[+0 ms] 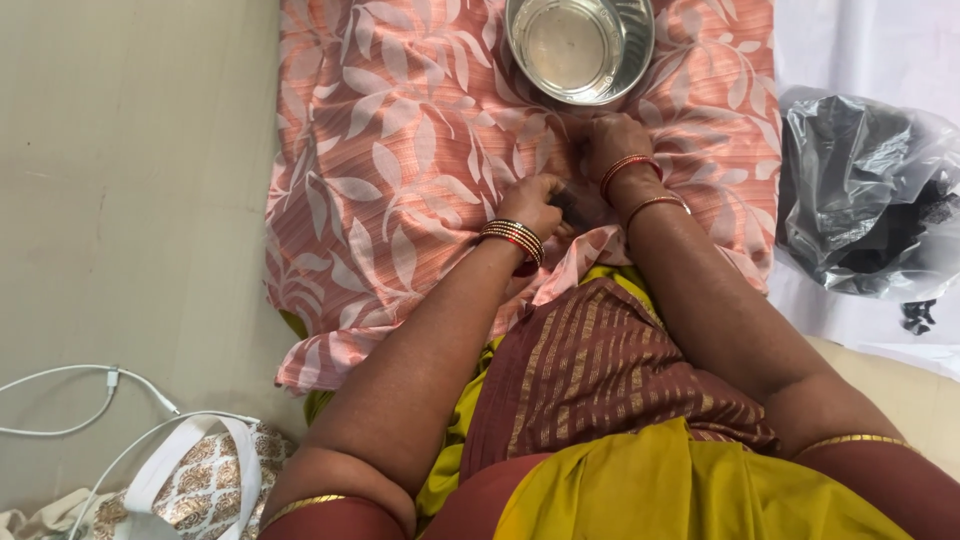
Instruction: The person sits on the floor and pinches and rolls small pieces of dark dough-like material between their fingers, dipping their fingers in a metal bowl of water, shaping each piece and placing the finished pieces on a sheet of white paper beside a plastic bag of the dark material.
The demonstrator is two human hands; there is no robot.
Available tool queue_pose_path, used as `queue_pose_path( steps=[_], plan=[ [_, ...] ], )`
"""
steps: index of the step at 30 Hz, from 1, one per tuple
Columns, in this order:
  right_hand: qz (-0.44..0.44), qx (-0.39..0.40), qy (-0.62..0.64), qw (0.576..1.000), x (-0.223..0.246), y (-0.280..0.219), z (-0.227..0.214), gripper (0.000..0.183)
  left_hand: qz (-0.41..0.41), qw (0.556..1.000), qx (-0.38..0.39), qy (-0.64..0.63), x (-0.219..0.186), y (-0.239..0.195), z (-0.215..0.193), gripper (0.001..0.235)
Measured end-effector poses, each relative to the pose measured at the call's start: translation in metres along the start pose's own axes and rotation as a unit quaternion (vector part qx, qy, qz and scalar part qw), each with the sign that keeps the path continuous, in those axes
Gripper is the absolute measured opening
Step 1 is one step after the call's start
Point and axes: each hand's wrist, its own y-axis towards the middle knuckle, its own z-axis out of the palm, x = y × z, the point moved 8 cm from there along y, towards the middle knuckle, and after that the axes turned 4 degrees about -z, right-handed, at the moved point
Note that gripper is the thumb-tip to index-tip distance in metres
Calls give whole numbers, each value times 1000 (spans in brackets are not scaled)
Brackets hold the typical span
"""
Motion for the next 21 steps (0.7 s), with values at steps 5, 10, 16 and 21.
queue_pose_path(
  steps=[5,10,16,21],
  plan=[
    [30,0,40,999,0,3,-4,24,19,1000,-9,-23,6,7,1,38],
    [-8,-33,-3,999,11,6,8,22,1,999,-23,43,1,2,-4,35],
    [38,-33,-24,998,-7,12,21,42,56,997,-31,42,15,25,3,33],
    [73,-108,97,987,-24,-20,-23,31,9,999,-18,-43,8,18,-1,37]
  ],
)
